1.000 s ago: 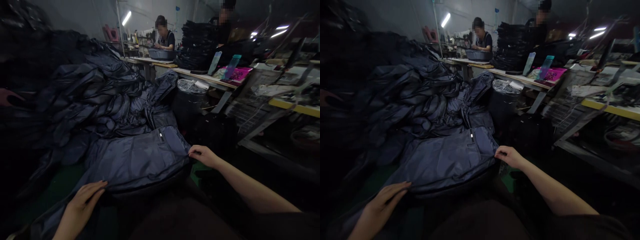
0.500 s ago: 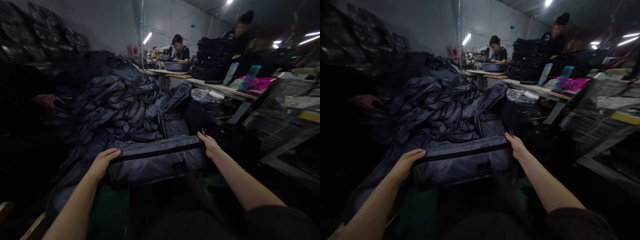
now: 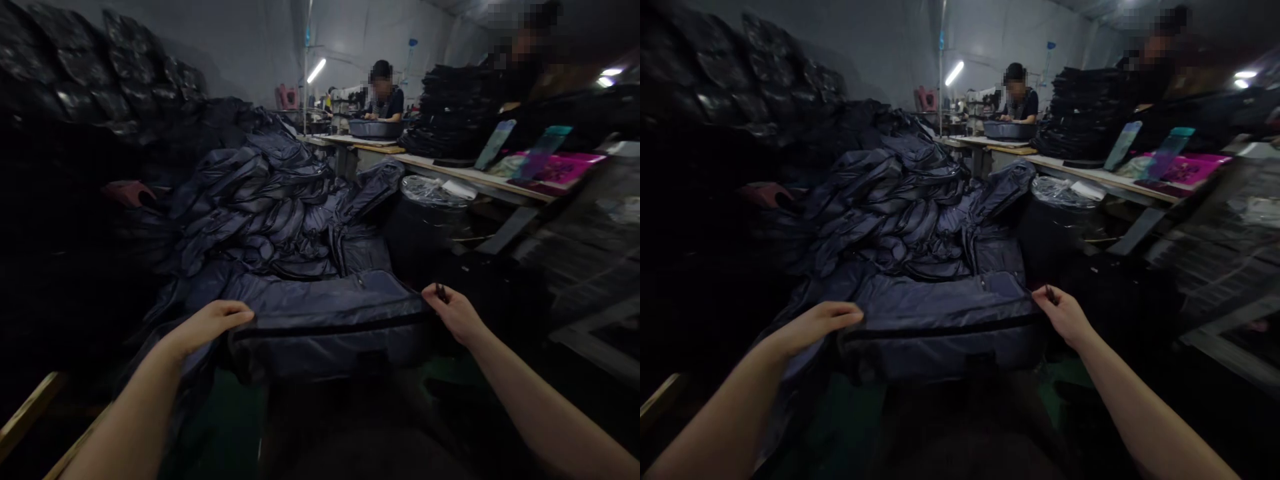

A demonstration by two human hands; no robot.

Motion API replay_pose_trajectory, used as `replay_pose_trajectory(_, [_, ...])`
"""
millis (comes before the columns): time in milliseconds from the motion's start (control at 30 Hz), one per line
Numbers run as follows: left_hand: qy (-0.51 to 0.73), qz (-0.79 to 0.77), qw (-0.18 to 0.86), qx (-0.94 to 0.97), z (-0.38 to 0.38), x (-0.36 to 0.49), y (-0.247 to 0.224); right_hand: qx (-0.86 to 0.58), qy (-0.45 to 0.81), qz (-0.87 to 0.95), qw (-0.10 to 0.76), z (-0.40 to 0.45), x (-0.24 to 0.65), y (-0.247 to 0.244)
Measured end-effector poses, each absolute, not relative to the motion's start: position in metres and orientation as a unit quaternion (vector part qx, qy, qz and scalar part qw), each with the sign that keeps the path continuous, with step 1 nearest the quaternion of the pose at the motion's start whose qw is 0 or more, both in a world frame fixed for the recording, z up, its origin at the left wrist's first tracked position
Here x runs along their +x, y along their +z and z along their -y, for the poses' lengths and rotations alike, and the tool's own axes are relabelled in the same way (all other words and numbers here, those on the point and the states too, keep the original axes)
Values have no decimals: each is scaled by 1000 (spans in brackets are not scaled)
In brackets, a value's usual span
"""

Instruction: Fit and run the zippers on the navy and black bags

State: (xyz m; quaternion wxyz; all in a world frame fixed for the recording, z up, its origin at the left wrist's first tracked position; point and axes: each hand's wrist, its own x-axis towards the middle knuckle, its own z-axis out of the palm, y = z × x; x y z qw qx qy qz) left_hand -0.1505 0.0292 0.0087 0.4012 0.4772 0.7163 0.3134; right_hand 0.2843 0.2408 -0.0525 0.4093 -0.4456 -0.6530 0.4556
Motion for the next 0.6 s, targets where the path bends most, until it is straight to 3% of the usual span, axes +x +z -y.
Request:
replay_pose_trajectory(200, [196, -755, 431, 454, -26, -168, -7, -339, 398, 810, 264, -195, 316, -58])
replay_pose_trajectory(433, [187, -650, 404, 616, -105, -80, -19, -321, 406, 821, 243, -170, 330, -63])
replay_pose_trajectory(600, [221, -611, 349, 675, -163, 2, -58, -320, 415, 817, 241, -159, 335, -67])
